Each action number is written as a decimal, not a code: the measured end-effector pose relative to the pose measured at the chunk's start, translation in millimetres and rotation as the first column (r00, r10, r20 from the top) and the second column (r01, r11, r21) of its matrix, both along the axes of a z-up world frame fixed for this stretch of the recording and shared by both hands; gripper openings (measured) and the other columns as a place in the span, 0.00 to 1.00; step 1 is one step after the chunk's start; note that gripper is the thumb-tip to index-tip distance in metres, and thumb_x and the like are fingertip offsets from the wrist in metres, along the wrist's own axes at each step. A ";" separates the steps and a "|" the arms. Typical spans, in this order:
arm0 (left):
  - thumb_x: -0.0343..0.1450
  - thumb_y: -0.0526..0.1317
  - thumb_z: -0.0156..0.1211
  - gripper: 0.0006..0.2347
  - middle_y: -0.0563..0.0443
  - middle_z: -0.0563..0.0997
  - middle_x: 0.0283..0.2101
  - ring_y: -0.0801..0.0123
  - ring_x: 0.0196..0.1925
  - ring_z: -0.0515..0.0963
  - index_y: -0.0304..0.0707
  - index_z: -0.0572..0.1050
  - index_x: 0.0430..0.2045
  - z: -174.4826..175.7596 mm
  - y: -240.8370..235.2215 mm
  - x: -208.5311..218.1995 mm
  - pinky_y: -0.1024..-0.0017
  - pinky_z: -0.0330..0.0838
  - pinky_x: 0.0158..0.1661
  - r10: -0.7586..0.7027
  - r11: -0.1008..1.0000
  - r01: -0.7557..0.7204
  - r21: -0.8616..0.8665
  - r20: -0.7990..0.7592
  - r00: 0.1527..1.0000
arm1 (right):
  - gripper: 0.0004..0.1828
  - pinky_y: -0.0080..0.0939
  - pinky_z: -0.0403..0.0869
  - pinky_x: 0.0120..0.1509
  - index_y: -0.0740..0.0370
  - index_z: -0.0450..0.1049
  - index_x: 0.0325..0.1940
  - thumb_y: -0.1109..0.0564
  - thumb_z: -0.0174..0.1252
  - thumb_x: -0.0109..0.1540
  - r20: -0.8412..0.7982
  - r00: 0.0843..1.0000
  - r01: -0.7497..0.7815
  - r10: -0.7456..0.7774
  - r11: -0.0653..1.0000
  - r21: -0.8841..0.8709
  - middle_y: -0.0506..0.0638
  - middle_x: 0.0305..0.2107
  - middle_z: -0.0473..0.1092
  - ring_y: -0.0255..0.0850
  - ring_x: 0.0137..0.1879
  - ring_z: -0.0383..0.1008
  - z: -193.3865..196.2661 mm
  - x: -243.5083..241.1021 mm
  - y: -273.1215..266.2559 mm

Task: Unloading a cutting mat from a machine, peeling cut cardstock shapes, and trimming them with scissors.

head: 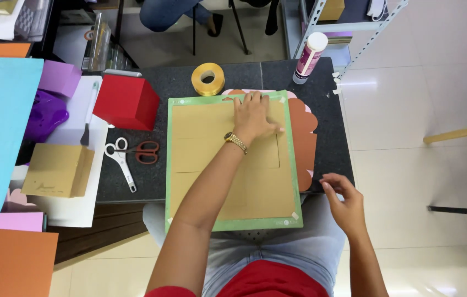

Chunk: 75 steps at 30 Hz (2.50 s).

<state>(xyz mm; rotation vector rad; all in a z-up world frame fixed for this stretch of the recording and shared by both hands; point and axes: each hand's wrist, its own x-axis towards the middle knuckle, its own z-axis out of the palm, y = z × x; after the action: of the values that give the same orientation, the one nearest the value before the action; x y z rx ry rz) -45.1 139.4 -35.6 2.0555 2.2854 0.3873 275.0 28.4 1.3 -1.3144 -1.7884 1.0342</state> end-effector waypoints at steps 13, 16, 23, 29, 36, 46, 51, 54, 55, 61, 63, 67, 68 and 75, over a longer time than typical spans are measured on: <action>0.41 0.60 0.85 0.41 0.50 0.70 0.52 0.52 0.60 0.66 0.43 0.74 0.45 12.7 -4.5 14.2 0.34 0.62 0.52 0.052 0.924 0.033 -0.382 0.209 0.976 | 0.09 0.47 0.77 0.50 0.57 0.80 0.50 0.63 0.63 0.66 -0.006 0.993 -0.119 0.121 0.984 0.130 0.53 0.42 0.79 0.52 0.50 0.80 6.8 -44.9 69.8; 0.51 0.57 0.80 0.31 0.55 0.76 0.51 0.54 0.63 0.68 0.54 0.75 0.46 8.3 -9.6 13.8 0.30 0.57 0.56 0.150 0.919 -0.001 -0.394 0.347 0.926 | 0.14 0.53 0.75 0.56 0.56 0.79 0.56 0.61 0.63 0.65 0.141 0.956 -0.289 0.257 0.907 0.308 0.52 0.47 0.77 0.55 0.56 0.75 12.0 -76.9 104.1; 0.69 0.51 0.64 0.09 0.56 0.79 0.47 0.58 0.62 0.71 0.64 0.79 0.42 12.1 -40.5 35.6 0.26 0.47 0.64 0.187 0.982 -0.154 -0.109 0.441 0.878 | 0.15 0.57 0.67 0.62 0.48 0.78 0.57 0.59 0.58 0.66 0.527 0.773 -0.533 0.354 0.812 0.237 0.44 0.55 0.70 0.52 0.66 0.62 -20.6 -114.7 167.5; 0.70 0.49 0.62 0.08 0.59 0.78 0.45 0.60 0.63 0.71 0.60 0.77 0.40 6.6 -44.6 38.4 0.24 0.38 0.66 0.128 0.991 -0.137 -0.001 0.364 0.923 | 0.11 0.54 0.66 0.65 0.48 0.83 0.47 0.54 0.66 0.60 0.682 0.650 -0.654 0.334 0.703 0.279 0.38 0.50 0.72 0.47 0.65 0.63 -13.4 -118.2 185.7; 0.72 0.48 0.59 0.06 0.59 0.75 0.40 0.60 0.61 0.72 0.55 0.75 0.38 -3.7 -42.3 39.4 0.22 0.39 0.64 0.081 0.991 -0.109 0.072 0.323 0.943 | 0.06 0.50 0.65 0.65 0.43 0.80 0.40 0.50 0.67 0.59 0.706 0.582 -0.716 0.404 0.666 0.209 0.34 0.47 0.74 0.42 0.66 0.66 -22.9 -121.5 211.5; 0.70 0.48 0.61 0.06 0.60 0.75 0.39 0.61 0.59 0.73 0.57 0.76 0.38 -11.5 -40.7 40.6 0.23 0.40 0.64 0.091 0.982 -0.137 0.127 0.316 0.944 | 0.04 0.48 0.64 0.63 0.44 0.79 0.37 0.51 0.67 0.59 0.715 0.556 -0.737 0.425 0.649 0.188 0.35 0.45 0.74 0.42 0.65 0.65 -20.4 -125.6 214.8; 0.69 0.48 0.62 0.08 0.60 0.76 0.42 0.61 0.59 0.73 0.62 0.78 0.40 -6.3 -44.3 42.2 0.21 0.41 0.63 0.100 0.977 -0.151 0.153 0.299 0.949 | 0.05 0.47 0.65 0.63 0.44 0.77 0.38 0.51 0.66 0.60 0.716 0.569 -0.735 0.405 0.641 0.222 0.36 0.43 0.73 0.41 0.63 0.66 -33.0 -119.2 209.1; 0.68 0.47 0.63 0.06 0.62 0.77 0.42 0.62 0.59 0.73 0.64 0.78 0.37 -8.8 -44.2 43.0 0.22 0.42 0.63 0.110 0.971 -0.163 0.174 0.279 0.954 | 0.04 0.46 0.64 0.63 0.45 0.77 0.39 0.53 0.65 0.62 0.681 0.606 -0.719 0.410 0.649 0.249 0.37 0.42 0.74 0.42 0.63 0.66 -37.0 -114.2 203.9; 0.68 0.47 0.63 0.05 0.62 0.77 0.42 0.61 0.59 0.73 0.65 0.79 0.35 -8.4 -44.0 42.4 0.22 0.43 0.62 0.115 0.970 -0.166 0.178 0.265 0.957 | 0.05 0.46 0.64 0.63 0.45 0.77 0.40 0.55 0.65 0.62 0.664 0.625 -0.709 0.411 0.654 0.264 0.38 0.41 0.74 0.43 0.63 0.67 -39.2 -113.0 203.0; 0.68 0.48 0.64 0.05 0.62 0.78 0.43 0.61 0.59 0.74 0.64 0.79 0.35 -1.6 -44.5 41.7 0.20 0.44 0.62 0.117 0.973 -0.167 0.160 0.281 0.953 | 0.04 0.47 0.63 0.63 0.44 0.77 0.40 0.54 0.64 0.63 0.608 0.655 -0.693 0.449 0.677 0.248 0.37 0.43 0.76 0.43 0.64 0.67 -29.3 -107.4 201.1; 0.68 0.48 0.64 0.05 0.62 0.78 0.43 0.60 0.59 0.74 0.64 0.79 0.35 -3.3 -44.9 41.3 0.21 0.44 0.62 0.111 0.974 -0.161 0.162 0.280 0.954 | 0.03 0.48 0.64 0.62 0.44 0.77 0.41 0.53 0.63 0.64 0.555 0.693 -0.668 0.461 0.700 0.252 0.39 0.44 0.75 0.45 0.65 0.67 -43.1 -95.4 211.6; 0.68 0.48 0.64 0.06 0.61 0.79 0.44 0.59 0.60 0.73 0.64 0.79 0.36 -8.6 -42.5 40.6 0.21 0.44 0.62 0.108 0.975 -0.156 0.156 0.277 0.955 | 0.06 0.53 0.68 0.64 0.53 0.77 0.48 0.60 0.63 0.68 0.308 0.828 -0.550 0.469 0.788 0.278 0.53 0.44 0.75 0.55 0.61 0.69 -32.1 -59.4 242.4; 0.68 0.48 0.64 0.06 0.61 0.79 0.44 0.59 0.60 0.73 0.64 0.79 0.36 -7.0 -43.3 40.5 0.21 0.44 0.62 0.104 0.976 -0.153 0.157 0.282 0.954 | 0.06 0.53 0.68 0.64 0.53 0.77 0.48 0.60 0.63 0.68 0.312 0.828 -0.548 0.466 0.789 0.276 0.53 0.44 0.75 0.55 0.61 0.69 -29.3 -46.7 253.2; 0.69 0.49 0.62 0.06 0.60 0.79 0.45 0.59 0.61 0.73 0.64 0.79 0.38 -5.4 -41.5 39.8 0.23 0.42 0.62 0.106 0.979 -0.150 0.136 0.287 0.952 | 0.05 0.61 0.70 0.57 0.65 0.78 0.44 0.60 0.62 0.67 0.484 0.776 -0.435 0.405 0.899 -0.053 0.63 0.36 0.77 0.61 0.53 0.73 -18.4 -15.1 302.9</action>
<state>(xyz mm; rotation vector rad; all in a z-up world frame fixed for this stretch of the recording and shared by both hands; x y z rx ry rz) -5.3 97.9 -41.0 1.7792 2.2836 0.8307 259.9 331.2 -17.1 -1.2330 -2.5696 0.9072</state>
